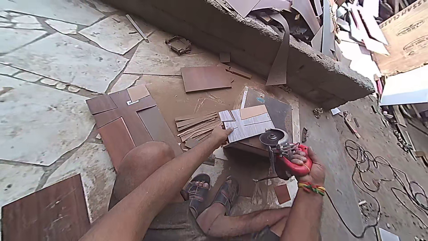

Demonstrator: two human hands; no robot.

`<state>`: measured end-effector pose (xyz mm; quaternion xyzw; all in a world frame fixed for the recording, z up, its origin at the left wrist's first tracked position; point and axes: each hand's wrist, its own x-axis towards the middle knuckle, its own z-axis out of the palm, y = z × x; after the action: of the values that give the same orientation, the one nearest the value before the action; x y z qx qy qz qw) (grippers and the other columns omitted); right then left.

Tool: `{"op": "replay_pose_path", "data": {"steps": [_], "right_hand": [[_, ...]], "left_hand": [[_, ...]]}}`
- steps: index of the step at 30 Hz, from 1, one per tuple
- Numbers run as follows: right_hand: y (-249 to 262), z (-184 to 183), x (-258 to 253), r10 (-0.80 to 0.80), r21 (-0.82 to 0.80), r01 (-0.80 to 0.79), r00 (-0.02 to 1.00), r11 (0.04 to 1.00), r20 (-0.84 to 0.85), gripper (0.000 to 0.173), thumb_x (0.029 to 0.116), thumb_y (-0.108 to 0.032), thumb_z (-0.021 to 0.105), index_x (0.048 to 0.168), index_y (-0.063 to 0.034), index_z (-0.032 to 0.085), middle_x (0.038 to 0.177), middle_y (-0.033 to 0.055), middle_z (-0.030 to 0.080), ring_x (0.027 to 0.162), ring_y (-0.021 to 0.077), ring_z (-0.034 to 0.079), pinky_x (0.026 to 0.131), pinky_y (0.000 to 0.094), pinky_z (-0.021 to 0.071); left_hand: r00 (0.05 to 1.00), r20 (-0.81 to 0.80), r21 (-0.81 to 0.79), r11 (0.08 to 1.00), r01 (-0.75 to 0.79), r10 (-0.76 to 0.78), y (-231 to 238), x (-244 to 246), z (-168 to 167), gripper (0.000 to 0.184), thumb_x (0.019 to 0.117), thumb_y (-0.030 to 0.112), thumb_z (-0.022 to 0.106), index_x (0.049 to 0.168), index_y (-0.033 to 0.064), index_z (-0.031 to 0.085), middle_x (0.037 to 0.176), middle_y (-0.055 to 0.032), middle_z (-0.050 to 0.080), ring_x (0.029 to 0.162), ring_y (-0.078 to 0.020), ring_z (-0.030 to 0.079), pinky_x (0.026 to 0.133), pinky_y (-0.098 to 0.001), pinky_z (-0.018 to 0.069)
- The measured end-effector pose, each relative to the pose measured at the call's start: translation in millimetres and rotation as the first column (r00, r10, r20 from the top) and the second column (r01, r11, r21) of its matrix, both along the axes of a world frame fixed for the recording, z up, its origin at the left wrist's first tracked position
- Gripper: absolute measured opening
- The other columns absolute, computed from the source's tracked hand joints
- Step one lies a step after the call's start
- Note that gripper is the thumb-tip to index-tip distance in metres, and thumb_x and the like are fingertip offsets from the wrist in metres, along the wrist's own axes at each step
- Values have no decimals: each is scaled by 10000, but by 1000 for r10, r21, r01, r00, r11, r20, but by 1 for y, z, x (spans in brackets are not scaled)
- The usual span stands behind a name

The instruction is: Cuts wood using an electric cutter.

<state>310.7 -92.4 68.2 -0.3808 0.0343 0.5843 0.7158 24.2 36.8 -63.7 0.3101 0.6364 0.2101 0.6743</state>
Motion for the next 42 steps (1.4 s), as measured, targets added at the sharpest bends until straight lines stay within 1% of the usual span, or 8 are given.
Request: {"op": "replay_pose_path", "data": {"steps": [3, 12, 17, 23, 29, 33, 37, 42], "right_hand": [[-4, 1, -7, -7, -23, 8, 999, 1000, 42, 516, 1085, -437, 321, 883, -50, 597, 581, -6, 567, 408, 56, 553, 372, 175, 469], [-25, -10, -5, 74, 5, -74, 997, 997, 9, 506, 1060, -442, 364, 895, -34, 613, 595, 9, 584, 423, 74, 579, 389, 198, 504], [-34, -22, -7, 172, 120, -171, 985, 978, 1, 277, 937, -271, 606, 931, 3, 653, 645, 46, 618, 470, 99, 609, 433, 222, 536], [-43, 3, -55, 285, 6, -314, 869, 949, 405, 281, 861, -148, 705, 1082, 14, 641, 650, 64, 610, 459, 113, 592, 435, 278, 551], [-28, 31, -97, 392, -142, -399, 664, 906, 636, 476, 1027, -439, 563, 1178, 13, 571, 650, 42, 579, 447, 111, 572, 410, 287, 548], [-2, 19, -119, 448, -219, -409, 631, 886, 633, 805, 940, -779, 436, 1145, -15, 586, 601, 24, 551, 423, 124, 560, 387, 316, 543], [5, 2, -136, 455, -287, -354, 658, 890, 600, 839, 992, -757, 169, 1114, -26, 562, 567, 16, 537, 400, 125, 554, 369, 324, 538], [1, -9, -140, 431, -268, -342, 628, 901, 647, 805, 992, -758, 249, 1141, -33, 564, 585, 20, 563, 413, 132, 570, 384, 327, 551]], "left_hand": [[1000, 16, 79, 996, -28, 27, -5, 8, 1, 469, 1009, 283, 694, 1330, -30, 556, 1177, -224, 696, 1029, -315, 732, 888, -497, 617], [953, -83, 123, 946, 300, -292, 42, -37, 4, 429, 980, 304, 732, 1258, -7, 629, 1144, -183, 717, 1008, -265, 733, 902, -468, 608], [946, -96, 129, 938, 322, -311, 49, -39, -2, 430, 959, 334, 755, 1223, 7, 661, 1132, -176, 727, 1015, -266, 732, 928, -484, 593], [921, -122, 103, 919, 382, -369, 61, -36, 3, 458, 967, 332, 747, 1264, 3, 632, 1164, -192, 708, 1036, -274, 720, 923, -475, 591], [870, -188, 115, 870, 479, -455, 65, -34, 10, 461, 997, 374, 698, 1267, 4, 643, 1204, -200, 694, 1100, -293, 690, 988, -506, 542], [856, -251, 99, 868, 487, -452, 62, -31, 16, 472, 992, 389, 690, 1242, -9, 654, 1234, -227, 676, 1152, -340, 664, 1010, -556, 510], [899, -186, 58, 909, 413, -396, 60, -31, 16, 457, 968, 367, 729, 1228, -3, 661, 1208, -215, 687, 1114, -318, 679, 981, -531, 532], [889, -197, 11, 906, 423, -413, 64, -29, 23, 441, 961, 339, 739, 1203, -22, 662, 1198, -225, 680, 1109, -324, 672, 971, -533, 530]]}}
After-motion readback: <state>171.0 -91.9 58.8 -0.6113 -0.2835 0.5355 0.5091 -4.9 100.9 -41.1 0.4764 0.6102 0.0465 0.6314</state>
